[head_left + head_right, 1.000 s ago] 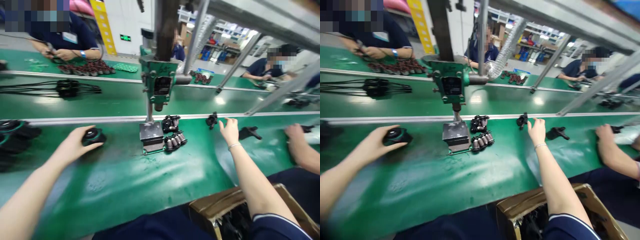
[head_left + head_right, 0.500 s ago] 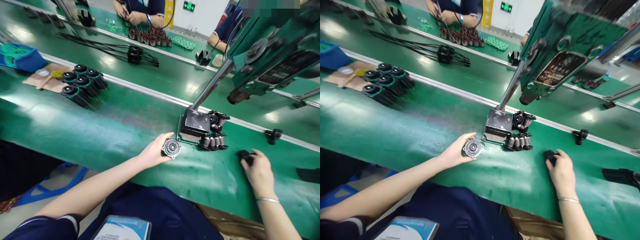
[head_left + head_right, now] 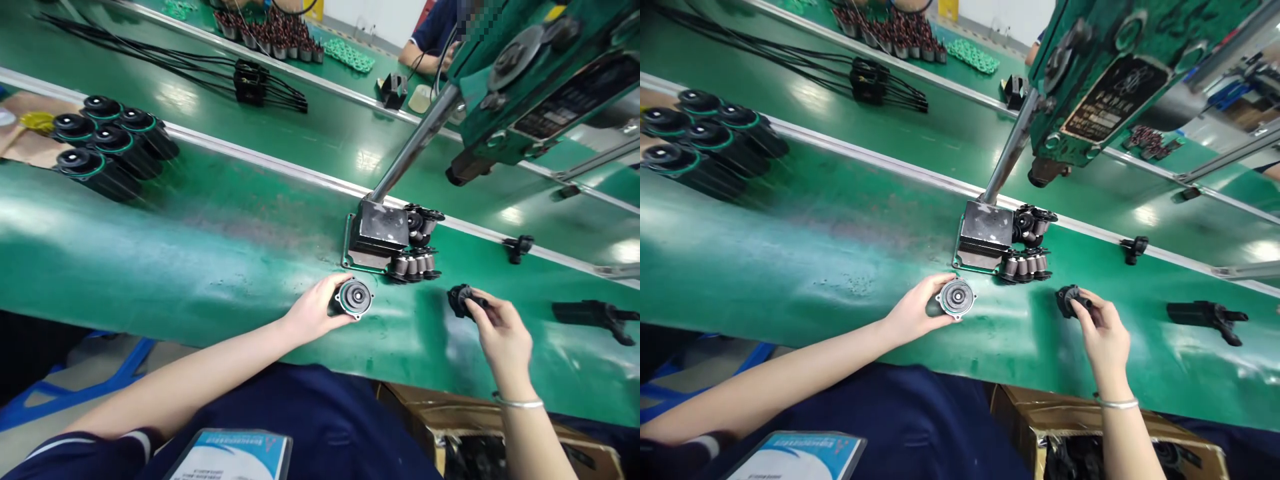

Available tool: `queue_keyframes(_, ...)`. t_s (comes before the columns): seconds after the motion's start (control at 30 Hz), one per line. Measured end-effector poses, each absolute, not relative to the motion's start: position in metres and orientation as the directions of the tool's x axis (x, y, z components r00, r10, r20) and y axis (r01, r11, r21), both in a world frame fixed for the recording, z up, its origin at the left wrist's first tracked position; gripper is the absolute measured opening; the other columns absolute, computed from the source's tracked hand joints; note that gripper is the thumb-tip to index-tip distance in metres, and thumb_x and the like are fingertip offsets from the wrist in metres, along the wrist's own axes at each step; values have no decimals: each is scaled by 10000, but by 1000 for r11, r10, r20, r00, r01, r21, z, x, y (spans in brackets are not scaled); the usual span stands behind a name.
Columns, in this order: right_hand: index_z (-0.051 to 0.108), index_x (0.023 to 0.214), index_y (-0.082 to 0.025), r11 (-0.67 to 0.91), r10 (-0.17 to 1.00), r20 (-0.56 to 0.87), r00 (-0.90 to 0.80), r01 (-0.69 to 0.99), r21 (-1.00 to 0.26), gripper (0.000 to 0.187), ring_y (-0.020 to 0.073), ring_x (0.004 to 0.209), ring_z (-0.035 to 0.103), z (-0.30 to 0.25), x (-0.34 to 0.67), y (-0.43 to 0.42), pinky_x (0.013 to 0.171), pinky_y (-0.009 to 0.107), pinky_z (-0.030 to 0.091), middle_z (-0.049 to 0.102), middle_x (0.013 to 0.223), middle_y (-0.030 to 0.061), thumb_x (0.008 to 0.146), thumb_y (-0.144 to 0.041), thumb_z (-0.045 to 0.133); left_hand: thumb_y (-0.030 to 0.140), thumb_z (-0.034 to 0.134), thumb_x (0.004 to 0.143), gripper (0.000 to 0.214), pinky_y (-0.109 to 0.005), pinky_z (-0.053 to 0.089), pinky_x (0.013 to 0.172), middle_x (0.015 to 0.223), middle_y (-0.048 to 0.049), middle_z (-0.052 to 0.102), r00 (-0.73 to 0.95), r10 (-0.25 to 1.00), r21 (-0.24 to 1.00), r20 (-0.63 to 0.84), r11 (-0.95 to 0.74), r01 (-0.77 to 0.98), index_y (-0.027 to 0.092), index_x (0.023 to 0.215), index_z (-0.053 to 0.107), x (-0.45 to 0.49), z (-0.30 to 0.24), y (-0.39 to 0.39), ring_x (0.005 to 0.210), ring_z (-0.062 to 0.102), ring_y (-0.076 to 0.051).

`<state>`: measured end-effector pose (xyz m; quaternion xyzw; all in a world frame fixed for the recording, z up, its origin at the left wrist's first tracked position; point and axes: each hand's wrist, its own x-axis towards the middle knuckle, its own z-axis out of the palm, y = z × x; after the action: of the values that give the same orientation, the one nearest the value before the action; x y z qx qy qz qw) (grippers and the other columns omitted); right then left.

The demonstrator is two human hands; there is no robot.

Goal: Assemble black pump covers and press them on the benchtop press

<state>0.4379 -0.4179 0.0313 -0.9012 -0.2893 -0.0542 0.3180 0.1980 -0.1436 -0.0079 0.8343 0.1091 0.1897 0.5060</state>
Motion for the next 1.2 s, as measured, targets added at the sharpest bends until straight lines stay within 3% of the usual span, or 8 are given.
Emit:
queue_keyframes(0.07,591,1046,-123,-523,548,236,802,550,-651,435,56,1022,656,53,412,-388,942,178,572,619,1184,60,825,-498,583,370,785,748,708,-472,493,1070,1320,-120,590,905,365,873,219,-487,-15,217,1327,407,198,-7,-143,1248,578,-285)
queue_keyframes(0.13,611,1028,-147,-427,687,210,696,619,-659,331,35,997,663,73,382,-351,916,133,575,637,1151,25,816,-402,625,360,780,753,693,-473,499,1062,1315,-125,595,901,367,864,233,-502,-19,212,1322,414,198,-8,-144,1243,583,-286)
queue_keyframes(0.2,634,1008,-174,-344,800,248,547,756,-557,258,12,950,665,85,356,-318,892,100,570,660,1085,-15,809,-337,642,347,779,754,683,-475,504,1057,1316,-127,596,899,366,857,240,-515,-19,212,1317,419,198,-10,-144,1243,585,-287)
queue_keyframes(0.3,638,983,-169,-224,866,343,364,896,-384,224,10,956,659,88,334,-286,895,98,565,670,1035,-25,800,-296,649,334,780,750,681,-476,515,1042,1305,-120,603,899,367,857,238,-515,-17,225,1317,420,198,-12,-145,1233,593,-290)
queue_keyframes(0.53,597,1014,-163,-136,902,369,225,958,-252,235,7,1009,637,81,326,-273,919,105,555,651,1069,-14,808,-268,639,301,770,766,672,-430,534,1017,1293,-106,612,888,372,867,272,-494,-58,231,1326,406,197,-10,-145,1193,618,-269)
queue_keyframes(1.2,576,1032,-162,-135,918,330,218,957,-255,265,-10,1044,615,81,327,-272,966,90,538,634,1097,-17,801,-271,646,319,748,791,665,-439,552,998,1283,-106,616,894,357,868,270,-492,-66,246,1345,389,197,-11,-145,1174,630,-276)
